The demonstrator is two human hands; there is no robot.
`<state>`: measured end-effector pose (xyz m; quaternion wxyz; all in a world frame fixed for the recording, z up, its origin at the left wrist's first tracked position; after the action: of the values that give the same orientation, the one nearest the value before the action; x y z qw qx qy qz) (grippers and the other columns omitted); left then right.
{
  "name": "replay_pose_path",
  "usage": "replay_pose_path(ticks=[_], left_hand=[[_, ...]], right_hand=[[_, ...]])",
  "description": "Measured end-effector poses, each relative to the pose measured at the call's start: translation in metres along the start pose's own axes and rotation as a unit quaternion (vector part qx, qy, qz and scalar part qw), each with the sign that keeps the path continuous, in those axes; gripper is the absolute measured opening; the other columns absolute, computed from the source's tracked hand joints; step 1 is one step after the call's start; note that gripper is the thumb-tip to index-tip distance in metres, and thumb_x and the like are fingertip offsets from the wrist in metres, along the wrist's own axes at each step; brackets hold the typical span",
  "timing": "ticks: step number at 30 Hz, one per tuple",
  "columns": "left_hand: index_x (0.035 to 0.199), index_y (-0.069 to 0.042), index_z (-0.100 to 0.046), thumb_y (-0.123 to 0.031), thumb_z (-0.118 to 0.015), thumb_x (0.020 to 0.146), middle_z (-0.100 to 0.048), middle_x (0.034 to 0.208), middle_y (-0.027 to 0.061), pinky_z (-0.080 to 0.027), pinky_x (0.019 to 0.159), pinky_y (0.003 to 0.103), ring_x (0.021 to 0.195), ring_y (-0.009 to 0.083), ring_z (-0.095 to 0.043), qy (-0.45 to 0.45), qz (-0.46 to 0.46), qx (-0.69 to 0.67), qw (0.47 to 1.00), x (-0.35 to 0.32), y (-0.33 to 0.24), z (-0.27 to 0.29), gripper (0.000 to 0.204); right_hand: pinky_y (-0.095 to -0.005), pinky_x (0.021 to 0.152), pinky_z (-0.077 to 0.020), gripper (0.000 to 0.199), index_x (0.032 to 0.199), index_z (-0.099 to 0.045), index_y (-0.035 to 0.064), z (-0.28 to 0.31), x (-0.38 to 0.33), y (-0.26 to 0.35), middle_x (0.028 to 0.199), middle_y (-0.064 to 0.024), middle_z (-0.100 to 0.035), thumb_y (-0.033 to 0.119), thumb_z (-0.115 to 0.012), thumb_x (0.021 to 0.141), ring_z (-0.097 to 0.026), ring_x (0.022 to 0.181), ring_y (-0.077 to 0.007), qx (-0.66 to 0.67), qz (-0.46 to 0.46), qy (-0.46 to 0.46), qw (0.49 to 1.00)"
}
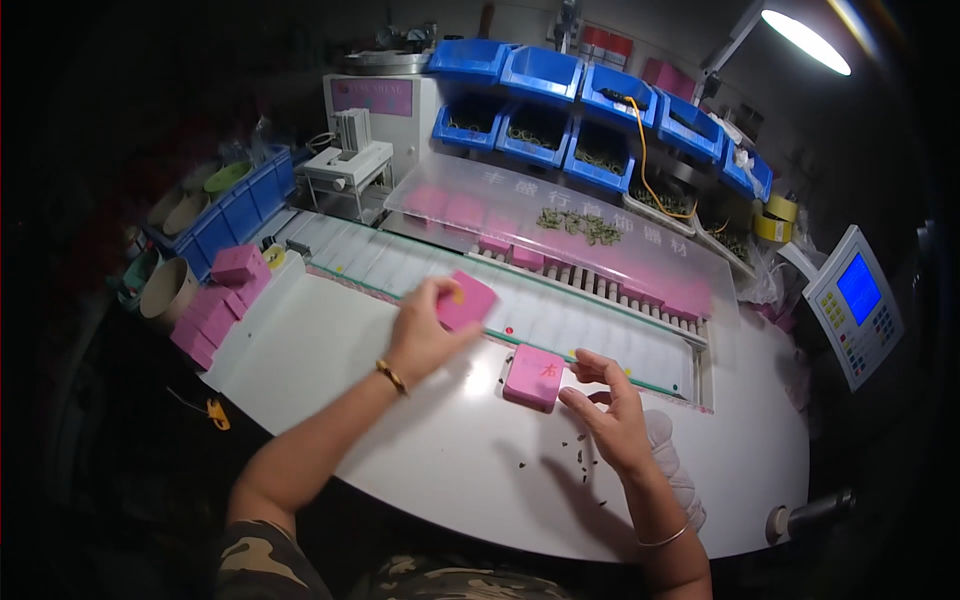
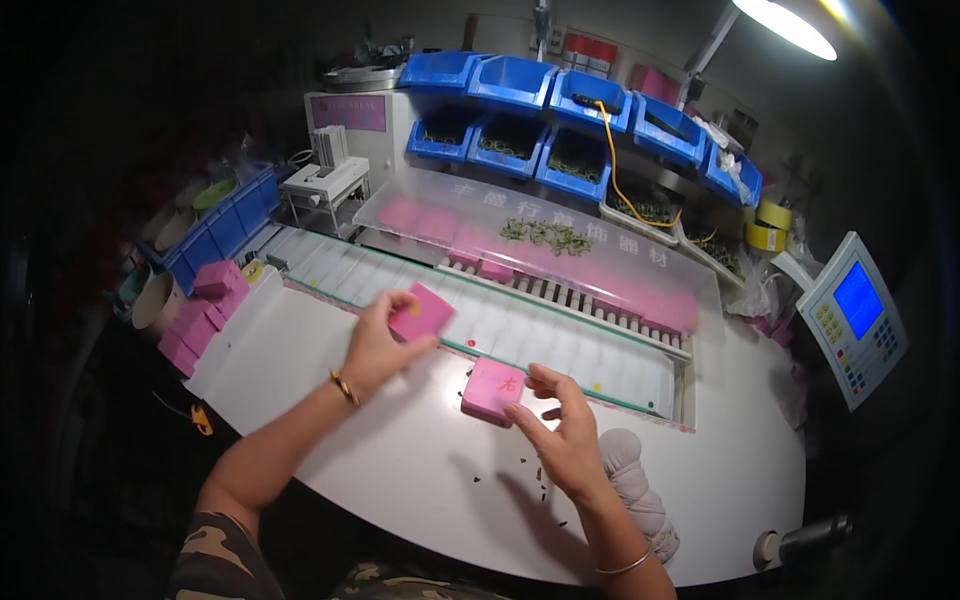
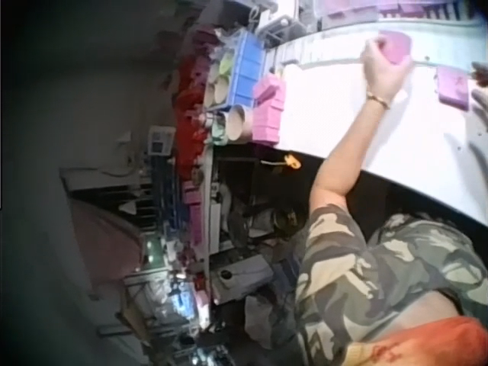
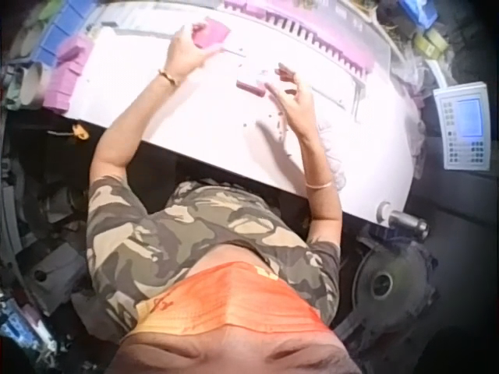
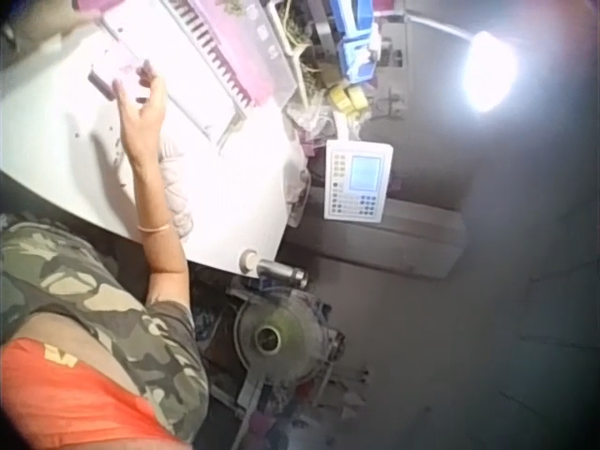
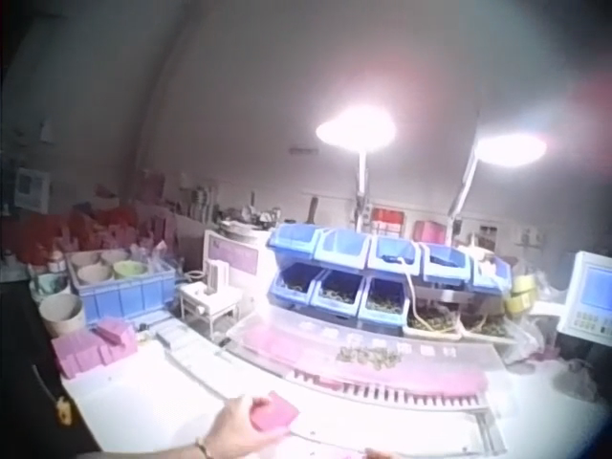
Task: The person assembles small components into pink plastic housings by hand, using a cloth to wipe various parts. They pick up individual metal rings and small green pieces from bins, place them into the housings, and use a control panel with a screen.
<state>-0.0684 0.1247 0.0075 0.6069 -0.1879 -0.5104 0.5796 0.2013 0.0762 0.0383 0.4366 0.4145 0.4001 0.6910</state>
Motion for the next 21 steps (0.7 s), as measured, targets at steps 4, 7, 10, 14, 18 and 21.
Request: replay_pose_path(ticks=[4,7,10,14,18,21], left_hand=[[0.107,-0.005,-0.06,-0.032,-0.083,0.067,-0.062,0.11,0.0138,-0.047,0.094,0.04,0.107,0.0303,-0.057,-0.111,0.04,0.236,0.964,0.049,0.053,0.046,0.054],[0.108,-0.007,-0.061,-0.037,-0.082,0.069,-0.061,0.113,0.0128,-0.044,0.097,0.041,0.111,0.0307,-0.054,-0.084,0.062,0.279,0.955,0.064,0.065,0.051,0.054],[0.109,-0.008,-0.062,-0.042,-0.082,0.07,-0.061,0.115,0.0129,-0.044,0.098,0.041,0.113,0.0311,-0.053,-0.078,0.041,0.29,0.953,0.075,0.069,0.046,0.056],[0.114,-0.009,-0.062,-0.045,-0.08,0.071,-0.058,0.123,0.0137,-0.039,0.103,0.041,0.117,0.0328,-0.051,-0.087,0.009,0.349,0.933,0.079,0.063,0.034,0.059],[0.121,-0.008,-0.06,-0.043,-0.078,0.076,-0.054,0.128,0.0145,-0.035,0.107,0.043,0.121,0.0343,-0.048,-0.1,-0.11,0.318,0.936,0.047,0.032,0.008,0.06],[0.129,-0.007,-0.055,-0.037,-0.078,0.078,-0.054,0.129,0.014,-0.038,0.104,0.042,0.122,0.0307,-0.049,0.075,-0.111,0.101,0.986,0.009,-0.008,-0.016,0.065]], right_hand=[[-0.0342,0.092,-0.0432,0.063,0.133,-0.052,0.0024,0.018,0.0,-0.009,0.123,-0.009,-0.061,0.021,-0.078,0.079,-0.055,0.114,-0.0196,-0.134,-0.021,-0.005,0.991],[-0.0357,0.093,-0.0431,0.07,0.136,-0.049,0.0017,0.017,0.005,-0.01,0.13,-0.0124,-0.056,0.02,-0.08,0.076,-0.052,0.12,-0.0225,-0.204,0.0,0.035,0.978],[-0.0394,0.099,-0.0417,0.077,0.138,-0.047,0.001,0.005,0.014,-0.01,0.136,-0.0167,-0.051,0.02,-0.083,0.072,-0.046,0.126,-0.0287,-0.22,0.01,0.08,0.972],[-0.0425,0.11,-0.0346,0.081,0.139,-0.045,0.0005,-0.009,0.026,-0.02,0.138,-0.0197,-0.048,0.02,-0.084,0.071,-0.042,0.129,-0.0361,-0.258,0.065,0.094,0.959],[-0.0419,0.105,-0.04,0.073,0.133,-0.047,-0.0015,-0.017,0.029,-0.019,0.131,-0.0202,-0.052,0.017,-0.079,0.069,-0.046,0.123,-0.0387,-0.267,0.066,0.113,0.955],[-0.0425,0.099,-0.0424,0.065,0.125,-0.051,0.0004,-0.014,0.02,-0.008,0.127,-0.017,-0.054,0.012,-0.078,0.067,-0.049,0.119,-0.0353,-0.266,0.086,0.097,0.955]])
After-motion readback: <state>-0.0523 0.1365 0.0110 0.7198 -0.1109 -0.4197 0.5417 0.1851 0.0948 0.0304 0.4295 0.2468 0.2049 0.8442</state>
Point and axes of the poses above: each hand's wrist, its own x-axis towards the middle knuckle, its own z-axis out of the back of the hand, y = z × x, the point moved 2 cm from there along x, towards the middle knuckle
